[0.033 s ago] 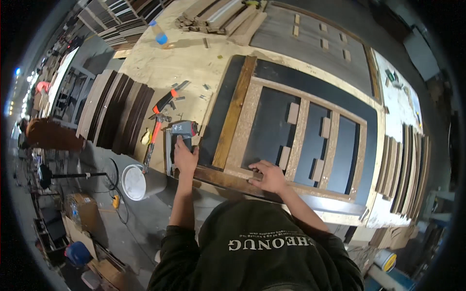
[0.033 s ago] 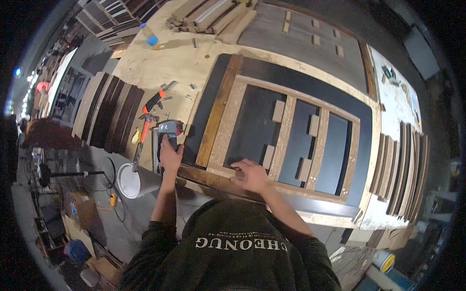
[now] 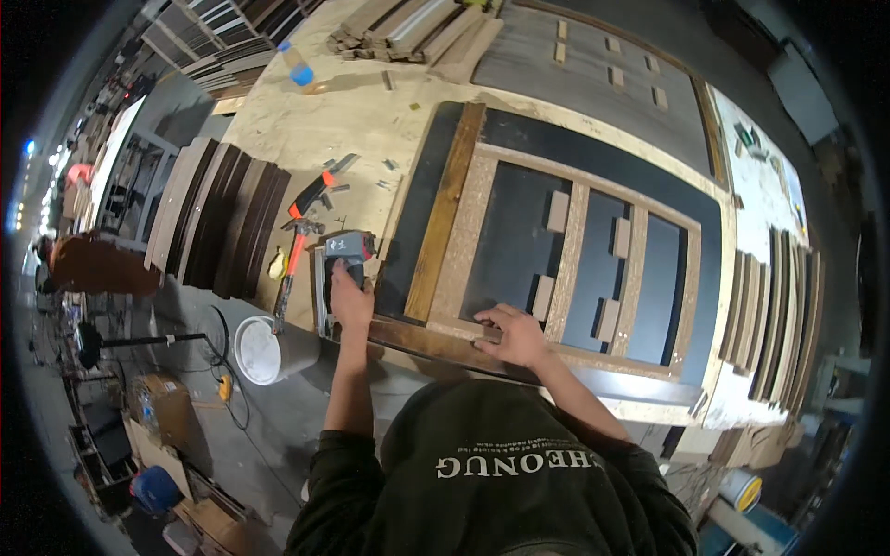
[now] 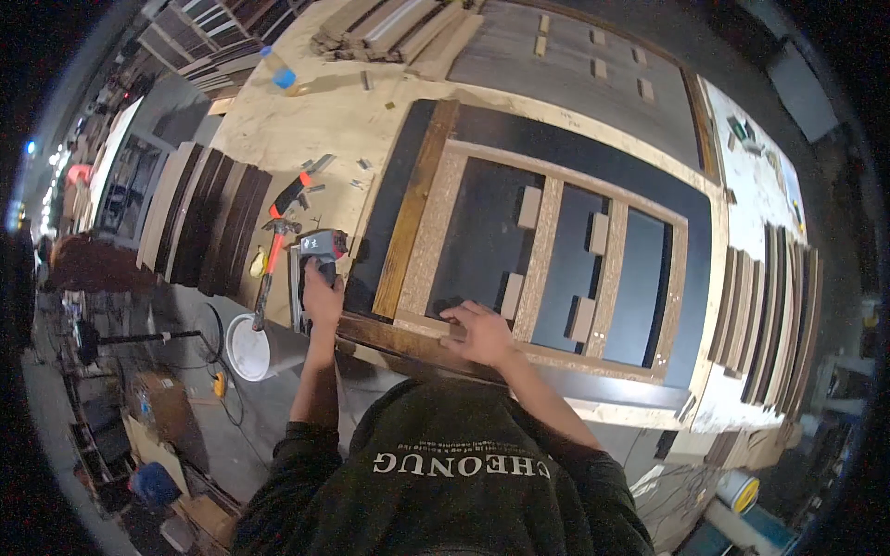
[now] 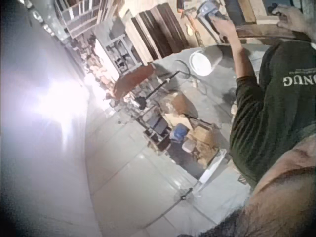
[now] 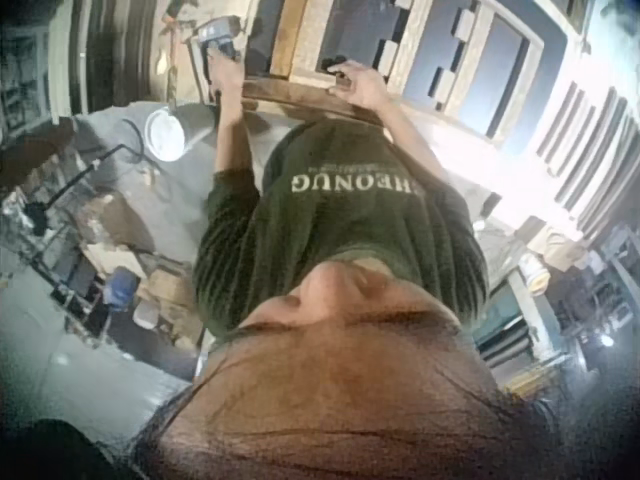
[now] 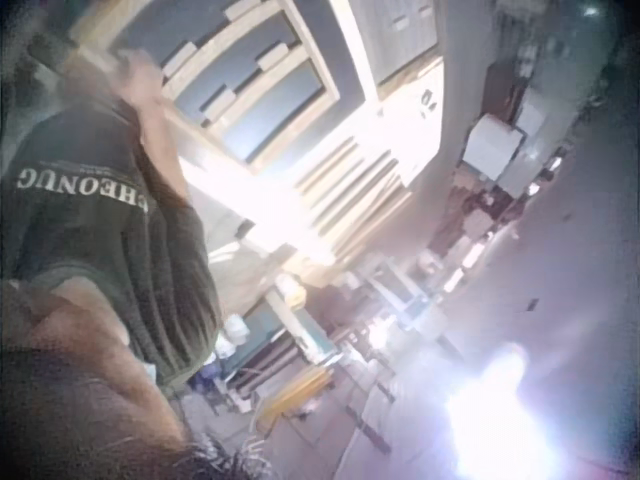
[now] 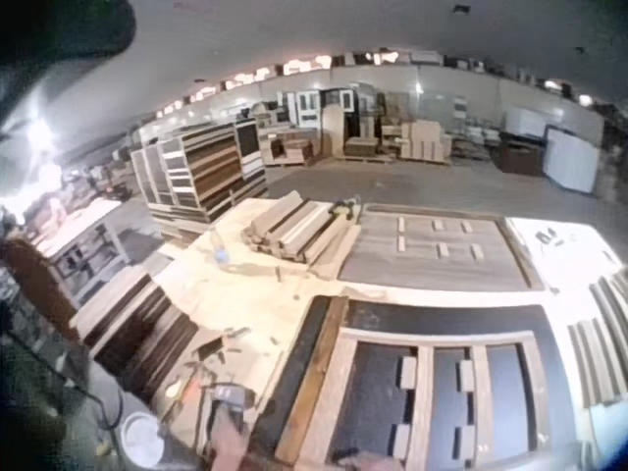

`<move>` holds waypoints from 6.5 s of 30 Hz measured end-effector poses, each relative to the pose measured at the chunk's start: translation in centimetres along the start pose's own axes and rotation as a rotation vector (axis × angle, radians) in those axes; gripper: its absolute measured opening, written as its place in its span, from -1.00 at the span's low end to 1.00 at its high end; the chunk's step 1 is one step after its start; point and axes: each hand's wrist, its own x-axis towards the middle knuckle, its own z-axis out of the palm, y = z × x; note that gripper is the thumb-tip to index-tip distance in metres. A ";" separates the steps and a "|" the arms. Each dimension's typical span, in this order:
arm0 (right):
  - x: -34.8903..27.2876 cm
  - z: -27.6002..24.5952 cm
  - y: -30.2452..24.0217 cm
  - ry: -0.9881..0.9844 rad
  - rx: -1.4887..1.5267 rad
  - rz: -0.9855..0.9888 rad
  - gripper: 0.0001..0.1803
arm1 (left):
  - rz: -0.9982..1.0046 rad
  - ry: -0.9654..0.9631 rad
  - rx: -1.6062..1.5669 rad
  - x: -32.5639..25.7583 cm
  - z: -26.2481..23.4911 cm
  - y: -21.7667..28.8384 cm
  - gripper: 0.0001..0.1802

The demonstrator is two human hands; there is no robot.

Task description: Assembling wooden frames using a pneumatic staple gun and wooden slats.

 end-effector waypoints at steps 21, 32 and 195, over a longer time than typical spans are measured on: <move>1.5 0.1 0.0 -0.022 -0.117 -0.139 -0.13 | 0.059 -0.935 -0.595 0.2 -13.2 4.1 -0.53; 1.7 0.5 0.6 0.028 -0.046 -0.129 -0.13 | 0.578 -0.847 0.221 0.4 -12.3 9.3 -0.45; -27.0 -25.1 24.7 0.297 -0.349 0.658 -0.06 | 0.775 -1.049 0.089 -18.1 -0.9 32.7 -0.59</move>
